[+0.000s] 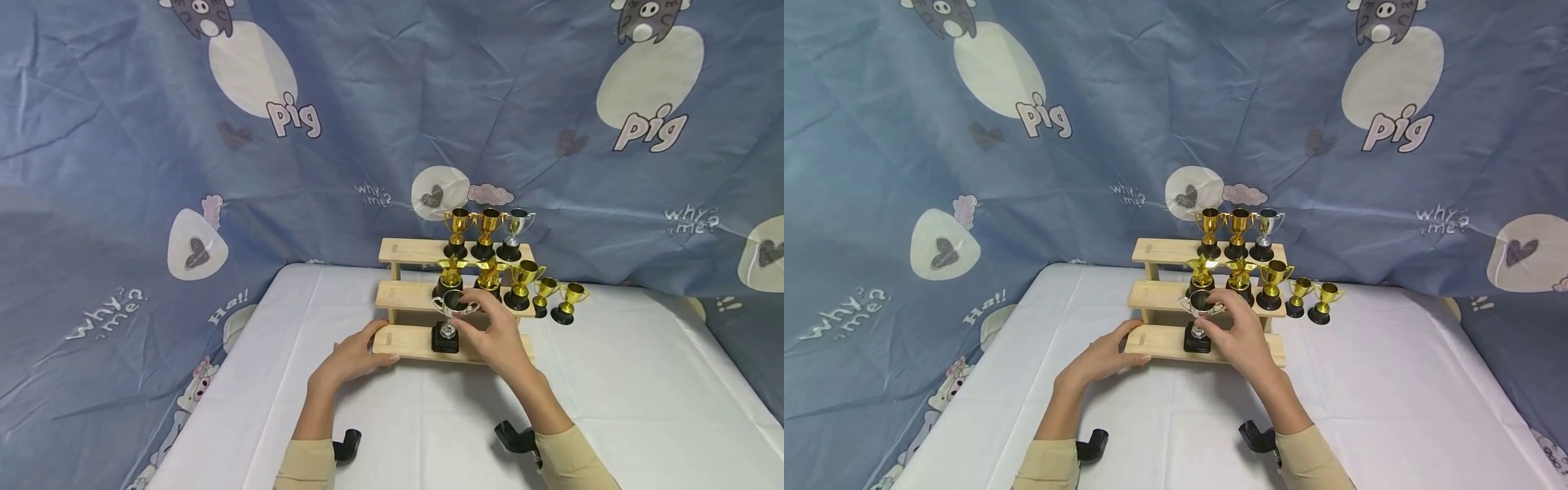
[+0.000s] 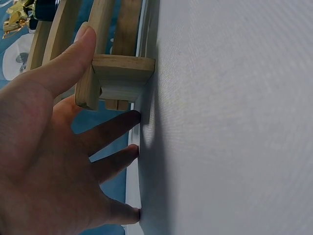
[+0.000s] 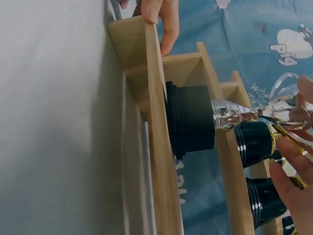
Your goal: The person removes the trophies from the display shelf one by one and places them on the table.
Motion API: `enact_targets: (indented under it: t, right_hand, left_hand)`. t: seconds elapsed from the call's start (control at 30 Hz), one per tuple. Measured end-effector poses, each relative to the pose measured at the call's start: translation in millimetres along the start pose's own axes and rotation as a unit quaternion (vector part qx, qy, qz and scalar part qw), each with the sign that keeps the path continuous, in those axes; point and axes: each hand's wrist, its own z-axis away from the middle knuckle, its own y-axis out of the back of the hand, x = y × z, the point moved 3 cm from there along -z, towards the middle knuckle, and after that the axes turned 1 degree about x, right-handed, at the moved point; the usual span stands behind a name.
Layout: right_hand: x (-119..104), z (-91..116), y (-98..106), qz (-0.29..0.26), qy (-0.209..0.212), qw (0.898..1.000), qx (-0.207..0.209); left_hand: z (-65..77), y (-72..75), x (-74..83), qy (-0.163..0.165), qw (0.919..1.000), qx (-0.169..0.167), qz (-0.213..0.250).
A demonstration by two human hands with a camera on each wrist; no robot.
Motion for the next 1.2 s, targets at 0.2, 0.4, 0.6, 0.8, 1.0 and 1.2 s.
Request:
enact_targets:
  t: [0.2,0.4,0.6,0.8,1.0,1.2]
  right_hand:
    - [1.9,-1.1,2.8,-0.003,-0.009,1.0,0.028]
    - [5.4,-3.7,17.1,-0.013,-0.02,0.999,0.027]
    - [8.6,-7.3,40.8,-0.022,-0.023,0.999,0.007]
    - [14.1,-7.3,60.2,-0.054,-0.028,0.998,-0.025]
    - [16.3,-5.6,80.1,-0.046,-0.042,0.998,-0.015]
    - [19.2,-3.1,104.3,-0.034,-0.054,0.998,0.007]
  left_hand:
    - [-1.7,0.1,0.2,-0.006,1.0,0.0,0.001]
    - [-1.9,-0.5,1.7,-0.011,0.9999,0.0,0.005]
    - [-1.9,-1.1,2.1,-0.005,0.9999,-0.005,0.009]
    - [-1.4,-0.5,0.9,-0.003,1.0,-0.003,0.008]
    - [-0.3,-1.2,-0.1,0.003,0.9999,-0.006,0.009]
    - [0.7,-1.4,-0.2,0.008,0.9999,-0.006,0.01]
